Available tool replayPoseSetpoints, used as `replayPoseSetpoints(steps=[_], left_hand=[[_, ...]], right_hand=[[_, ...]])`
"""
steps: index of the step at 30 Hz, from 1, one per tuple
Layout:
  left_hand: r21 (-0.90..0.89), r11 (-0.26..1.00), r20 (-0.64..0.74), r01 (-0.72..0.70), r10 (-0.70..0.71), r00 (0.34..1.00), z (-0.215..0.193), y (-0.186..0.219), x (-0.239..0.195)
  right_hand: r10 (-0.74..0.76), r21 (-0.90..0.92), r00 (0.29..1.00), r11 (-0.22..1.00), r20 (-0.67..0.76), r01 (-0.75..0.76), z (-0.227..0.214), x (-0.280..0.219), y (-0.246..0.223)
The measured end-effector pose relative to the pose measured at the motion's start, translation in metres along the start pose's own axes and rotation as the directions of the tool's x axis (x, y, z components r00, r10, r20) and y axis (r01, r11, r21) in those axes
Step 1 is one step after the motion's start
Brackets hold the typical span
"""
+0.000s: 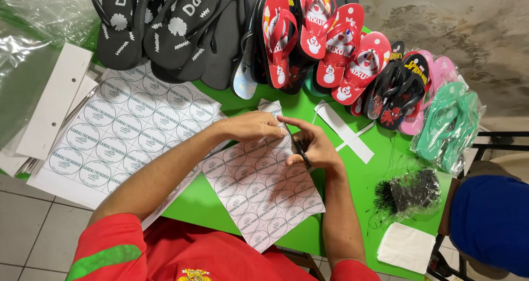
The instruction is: Cutting a sheet of printed labels into individual pieces using scissors on a workbench
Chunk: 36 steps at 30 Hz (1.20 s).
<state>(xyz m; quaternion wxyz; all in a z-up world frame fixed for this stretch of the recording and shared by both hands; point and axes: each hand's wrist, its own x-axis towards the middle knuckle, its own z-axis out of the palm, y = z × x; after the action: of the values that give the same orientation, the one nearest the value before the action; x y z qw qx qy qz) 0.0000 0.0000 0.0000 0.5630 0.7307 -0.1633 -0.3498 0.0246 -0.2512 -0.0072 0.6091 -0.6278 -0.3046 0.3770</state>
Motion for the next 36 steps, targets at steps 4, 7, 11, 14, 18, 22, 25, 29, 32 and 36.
replayPoseSetpoints(steps=[4,7,11,14,18,22,25,29,32,36], left_hand=[[-0.001,1.000,-0.004,0.006,-0.006,1.000,0.000,0.004,0.000],[-0.013,1.000,-0.011,0.012,-0.012,1.000,0.003,-0.011,0.008],[-0.023,1.000,-0.018,-0.015,0.014,1.000,0.001,-0.005,0.004],[-0.031,0.999,-0.016,-0.041,0.040,0.999,0.000,0.001,-0.001],[-0.041,0.998,-0.021,-0.054,0.053,0.998,-0.001,0.007,-0.005],[-0.060,0.996,-0.018,-0.068,0.067,0.998,0.000,-0.003,0.001],[-0.075,0.992,-0.013,-0.106,0.105,0.994,-0.002,0.003,-0.004],[-0.100,0.986,-0.025,-0.130,0.128,0.991,-0.006,0.014,-0.013],[-0.102,0.985,-0.023,-0.142,0.141,0.990,-0.007,0.015,-0.014],[-0.108,0.983,-0.028,-0.148,0.146,0.989,-0.006,0.014,-0.014]], right_hand=[[-0.006,-0.006,1.000,1.000,-0.016,0.006,-0.011,-0.005,0.017],[-0.023,-0.039,0.999,0.999,-0.042,0.021,-0.018,-0.006,0.021],[-0.067,0.014,0.982,0.997,-0.179,0.070,-0.022,-0.004,0.021],[-0.086,0.079,0.950,0.990,-0.299,0.115,-0.032,-0.009,0.033],[-0.086,0.129,0.908,0.980,-0.410,0.151,-0.040,-0.014,0.031],[-0.086,0.147,0.892,0.975,-0.443,0.167,-0.038,-0.014,0.018],[-0.081,0.165,0.898,0.972,-0.433,0.167,-0.037,-0.011,0.010],[-0.074,0.199,0.915,0.966,-0.396,0.165,-0.030,-0.007,-0.005],[-0.079,0.237,0.927,0.956,-0.368,0.175,-0.029,-0.007,-0.009],[-0.072,0.322,0.945,0.930,-0.318,0.179,-0.035,-0.009,-0.001]])
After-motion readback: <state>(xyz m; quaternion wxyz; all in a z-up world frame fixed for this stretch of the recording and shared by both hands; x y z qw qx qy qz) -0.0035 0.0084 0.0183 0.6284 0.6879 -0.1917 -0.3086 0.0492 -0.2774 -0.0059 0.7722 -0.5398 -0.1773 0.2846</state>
